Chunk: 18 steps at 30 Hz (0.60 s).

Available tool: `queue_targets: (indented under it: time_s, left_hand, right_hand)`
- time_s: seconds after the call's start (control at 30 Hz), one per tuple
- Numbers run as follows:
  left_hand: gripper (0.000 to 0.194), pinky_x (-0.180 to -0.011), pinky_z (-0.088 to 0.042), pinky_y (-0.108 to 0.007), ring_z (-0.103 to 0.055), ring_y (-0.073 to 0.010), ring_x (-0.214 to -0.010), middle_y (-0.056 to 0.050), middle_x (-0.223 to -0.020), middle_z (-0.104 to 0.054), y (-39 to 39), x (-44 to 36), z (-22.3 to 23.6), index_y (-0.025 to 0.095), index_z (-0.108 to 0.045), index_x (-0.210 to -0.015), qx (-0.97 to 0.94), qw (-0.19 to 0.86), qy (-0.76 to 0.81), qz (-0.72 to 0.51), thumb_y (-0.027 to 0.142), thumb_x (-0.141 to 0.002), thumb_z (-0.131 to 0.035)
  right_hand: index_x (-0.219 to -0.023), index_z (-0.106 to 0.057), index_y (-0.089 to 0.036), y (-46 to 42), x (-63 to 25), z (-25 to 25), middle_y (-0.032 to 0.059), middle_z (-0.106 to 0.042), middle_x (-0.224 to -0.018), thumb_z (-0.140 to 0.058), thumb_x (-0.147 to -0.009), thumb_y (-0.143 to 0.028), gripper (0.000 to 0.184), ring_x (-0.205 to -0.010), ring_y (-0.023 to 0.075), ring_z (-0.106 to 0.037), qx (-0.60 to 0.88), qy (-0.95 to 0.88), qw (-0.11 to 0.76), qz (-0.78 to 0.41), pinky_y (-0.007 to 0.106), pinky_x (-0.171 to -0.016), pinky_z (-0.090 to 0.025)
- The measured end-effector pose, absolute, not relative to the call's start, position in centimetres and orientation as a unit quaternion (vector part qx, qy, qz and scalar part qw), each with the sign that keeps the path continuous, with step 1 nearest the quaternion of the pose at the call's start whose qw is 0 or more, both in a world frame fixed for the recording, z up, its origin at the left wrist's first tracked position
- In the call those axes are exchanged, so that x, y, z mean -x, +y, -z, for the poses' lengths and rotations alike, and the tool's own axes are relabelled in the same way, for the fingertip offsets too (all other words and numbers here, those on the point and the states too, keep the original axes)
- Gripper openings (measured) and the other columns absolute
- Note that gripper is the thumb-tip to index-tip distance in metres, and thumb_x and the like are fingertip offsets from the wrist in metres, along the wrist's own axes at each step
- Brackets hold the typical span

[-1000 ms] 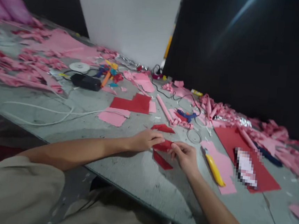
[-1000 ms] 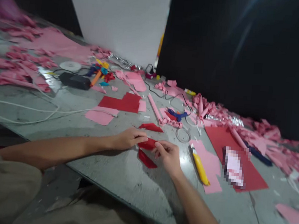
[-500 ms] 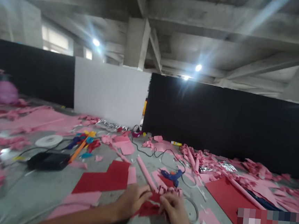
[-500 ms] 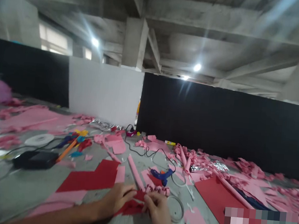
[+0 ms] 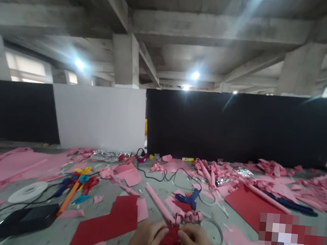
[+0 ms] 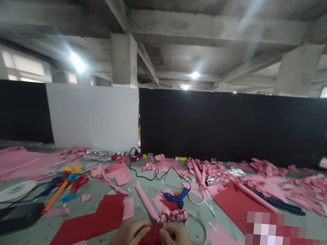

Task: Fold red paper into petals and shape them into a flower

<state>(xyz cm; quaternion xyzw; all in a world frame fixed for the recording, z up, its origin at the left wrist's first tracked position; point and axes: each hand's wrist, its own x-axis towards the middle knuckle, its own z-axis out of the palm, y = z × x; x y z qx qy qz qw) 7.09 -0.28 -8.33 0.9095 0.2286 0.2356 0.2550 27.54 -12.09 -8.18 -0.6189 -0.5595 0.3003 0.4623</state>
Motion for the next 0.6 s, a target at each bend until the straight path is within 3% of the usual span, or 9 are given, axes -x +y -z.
queue_targets:
  time_s: [0.1, 0.3, 0.6]
  left_hand:
    - [0.035, -0.069, -0.039, -0.032, -0.068, -0.0225, -0.075, -0.007, -0.081, -0.077, -0.4, -7.0, 8.3, 0.022, -0.066, -0.090, -0.910, 0.252, 0.220, -0.247, 0.041, -0.109, -0.044]
    - [0.029, -0.069, -0.033, -0.034, -0.068, -0.0212, -0.076, -0.006, -0.085, -0.078, -1.2, -6.6, 7.9, 0.022, -0.067, -0.092, -0.904, 0.259, 0.227, -0.252, 0.037, -0.109, -0.049]
    - [0.040, -0.071, -0.041, -0.030, -0.068, -0.0203, -0.079, -0.007, -0.085, -0.077, -0.5, -6.4, 8.3, 0.020, -0.069, -0.089, -0.901, 0.277, 0.247, -0.223, 0.042, -0.110, -0.042]
  right_hand:
    - [-0.070, -0.069, -0.018, -11.5, -28.2, 9.2, 0.0083, -0.070, -0.066, -0.055, -0.086, -0.090, 0.075, -0.066, 0.0229, -0.064, 0.638, -0.556, 0.444, -0.294, 0.032, -0.065, -0.044]
    - [-0.074, -0.073, -0.017, -11.2, -28.8, 10.2, 0.0108, -0.072, -0.069, -0.047, -0.084, -0.099, 0.087, -0.067, 0.0244, -0.064, 0.644, -0.565, 0.430, -0.284, 0.033, -0.066, -0.045]
    - [-0.065, -0.067, -0.018, -11.8, -27.3, 8.5, 0.0090, -0.070, -0.068, -0.054, -0.095, -0.075, 0.066, -0.070, 0.0231, -0.064, 0.638, -0.564, 0.443, -0.280, 0.033, -0.071, -0.046]
